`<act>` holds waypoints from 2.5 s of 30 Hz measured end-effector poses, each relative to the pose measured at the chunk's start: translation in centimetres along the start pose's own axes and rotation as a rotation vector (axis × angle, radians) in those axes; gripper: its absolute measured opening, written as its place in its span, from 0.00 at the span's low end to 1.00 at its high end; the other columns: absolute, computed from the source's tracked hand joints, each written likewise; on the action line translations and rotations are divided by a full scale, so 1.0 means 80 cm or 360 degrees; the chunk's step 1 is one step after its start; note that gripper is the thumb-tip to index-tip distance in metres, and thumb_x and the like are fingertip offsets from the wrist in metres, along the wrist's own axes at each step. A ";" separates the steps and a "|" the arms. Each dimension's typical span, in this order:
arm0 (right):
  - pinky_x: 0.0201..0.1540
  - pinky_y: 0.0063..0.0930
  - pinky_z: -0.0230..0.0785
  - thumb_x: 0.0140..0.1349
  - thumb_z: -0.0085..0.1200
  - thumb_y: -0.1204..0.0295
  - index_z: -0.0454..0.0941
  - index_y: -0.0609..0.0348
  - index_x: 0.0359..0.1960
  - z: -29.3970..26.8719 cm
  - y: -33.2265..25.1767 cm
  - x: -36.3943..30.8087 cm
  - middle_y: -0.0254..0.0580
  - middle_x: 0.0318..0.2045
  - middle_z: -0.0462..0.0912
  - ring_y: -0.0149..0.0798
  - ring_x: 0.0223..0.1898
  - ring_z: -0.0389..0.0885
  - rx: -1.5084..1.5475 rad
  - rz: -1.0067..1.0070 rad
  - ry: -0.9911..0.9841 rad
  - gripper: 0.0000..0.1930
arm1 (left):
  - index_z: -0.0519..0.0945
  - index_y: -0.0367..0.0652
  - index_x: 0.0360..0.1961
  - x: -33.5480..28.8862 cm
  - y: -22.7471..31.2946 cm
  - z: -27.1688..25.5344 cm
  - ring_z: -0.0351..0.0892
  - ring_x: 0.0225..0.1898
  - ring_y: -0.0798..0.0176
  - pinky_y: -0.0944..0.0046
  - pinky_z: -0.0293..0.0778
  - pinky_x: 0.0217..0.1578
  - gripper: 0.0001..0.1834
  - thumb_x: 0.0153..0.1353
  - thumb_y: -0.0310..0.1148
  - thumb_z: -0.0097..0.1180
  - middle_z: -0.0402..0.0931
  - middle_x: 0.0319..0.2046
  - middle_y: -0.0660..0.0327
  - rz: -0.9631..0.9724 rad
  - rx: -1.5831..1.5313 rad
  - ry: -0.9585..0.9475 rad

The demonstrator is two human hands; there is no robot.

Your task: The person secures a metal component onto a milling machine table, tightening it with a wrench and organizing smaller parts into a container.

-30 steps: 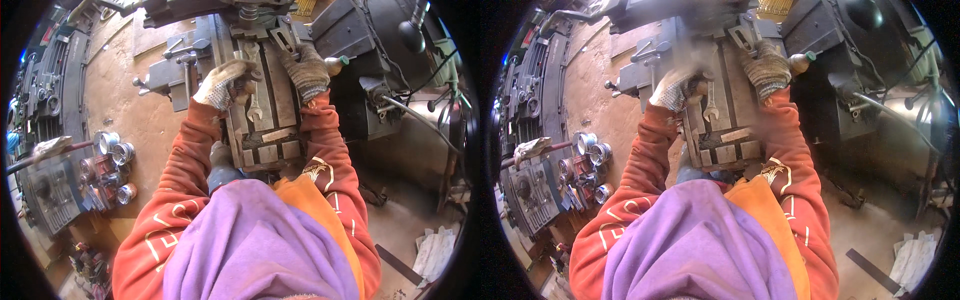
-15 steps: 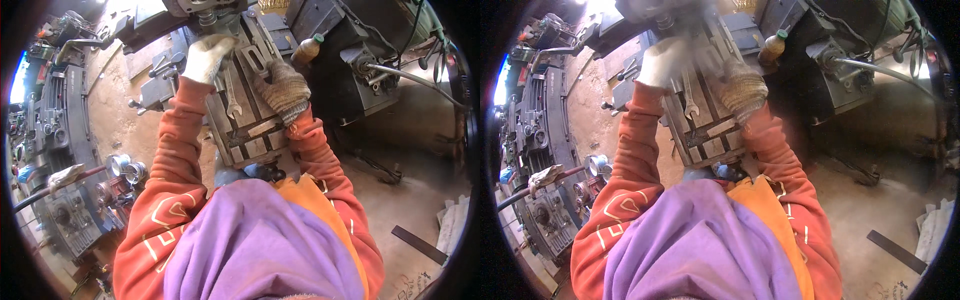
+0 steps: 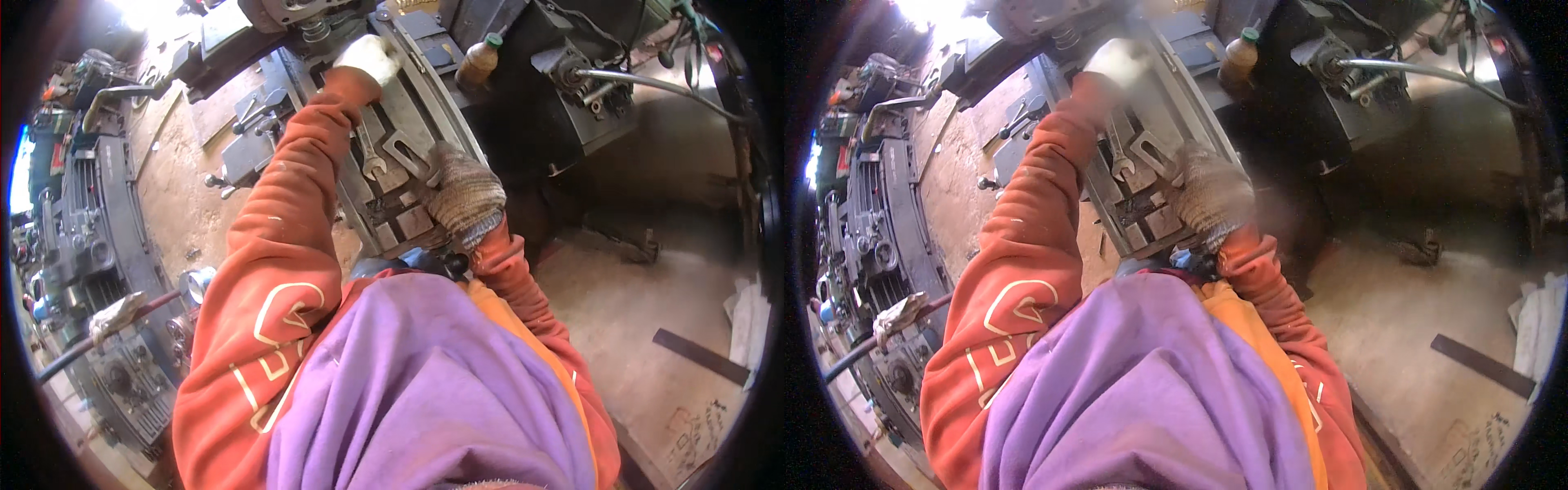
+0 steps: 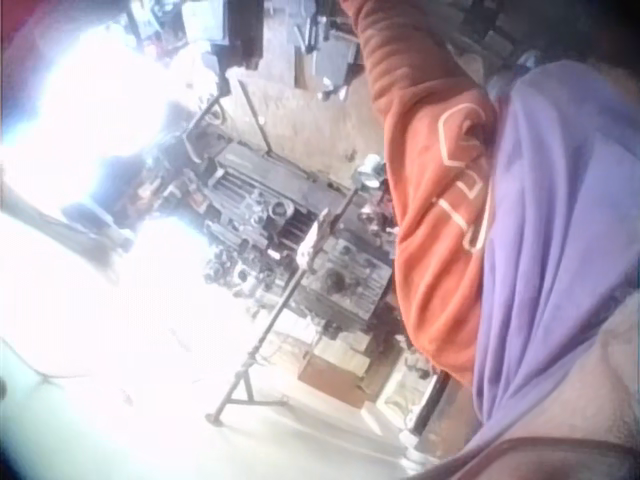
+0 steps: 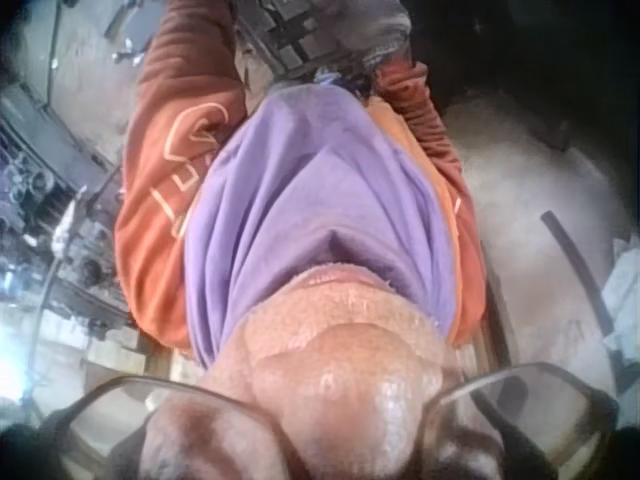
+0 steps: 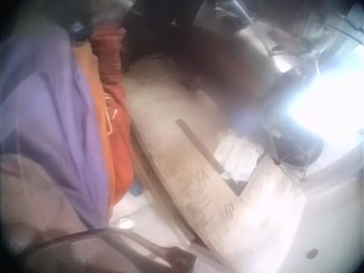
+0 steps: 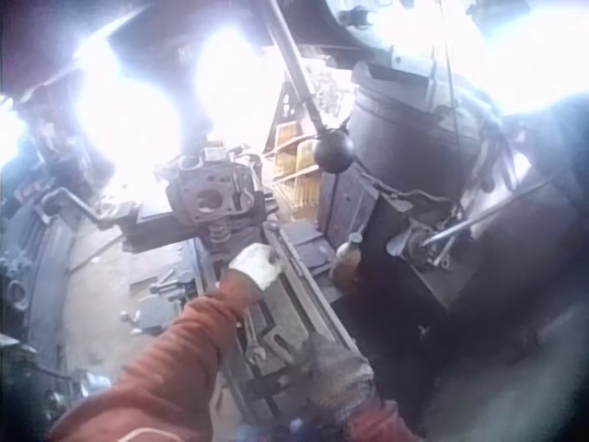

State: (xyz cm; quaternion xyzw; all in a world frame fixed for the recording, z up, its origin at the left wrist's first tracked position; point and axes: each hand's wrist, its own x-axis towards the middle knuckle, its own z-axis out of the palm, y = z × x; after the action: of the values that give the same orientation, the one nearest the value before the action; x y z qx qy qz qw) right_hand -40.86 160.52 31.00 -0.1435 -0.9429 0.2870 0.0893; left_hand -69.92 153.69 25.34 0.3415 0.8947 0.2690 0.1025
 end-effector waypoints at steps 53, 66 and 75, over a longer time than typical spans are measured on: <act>0.53 0.49 0.77 0.66 0.53 0.66 0.78 0.47 0.63 0.112 0.018 0.237 0.57 0.48 0.86 0.57 0.50 0.85 -0.0454 -0.0407 -0.0424 0.22 | 0.77 0.42 0.55 -0.174 0.037 -0.038 0.78 0.55 0.36 0.43 0.75 0.56 0.20 0.63 0.37 0.59 0.76 0.51 0.41 -0.0732 -0.0079 0.0453; 0.52 0.50 0.77 0.64 0.54 0.70 0.81 0.56 0.52 0.087 -0.028 0.247 0.55 0.44 0.87 0.58 0.48 0.86 -0.0572 -0.0351 -0.0672 0.16 | 0.76 0.45 0.58 -0.177 0.038 -0.032 0.77 0.57 0.37 0.45 0.74 0.58 0.23 0.61 0.37 0.61 0.75 0.54 0.42 -0.0710 -0.0046 0.0568; 0.51 0.50 0.78 0.65 0.57 0.64 0.82 0.58 0.46 0.088 -0.033 0.183 0.57 0.41 0.88 0.57 0.47 0.87 -0.0103 -0.0021 -0.0177 0.14 | 0.80 0.48 0.54 -0.175 0.023 -0.019 0.80 0.50 0.38 0.45 0.76 0.52 0.18 0.63 0.38 0.60 0.76 0.49 0.45 -0.0562 -0.0019 0.0733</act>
State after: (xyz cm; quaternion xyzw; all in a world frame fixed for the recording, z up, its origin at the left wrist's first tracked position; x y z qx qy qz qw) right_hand -57.03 159.48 27.97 -0.1240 -0.9561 0.2633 0.0338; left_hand -59.04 144.89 27.59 0.1097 0.9385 0.3226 -0.0560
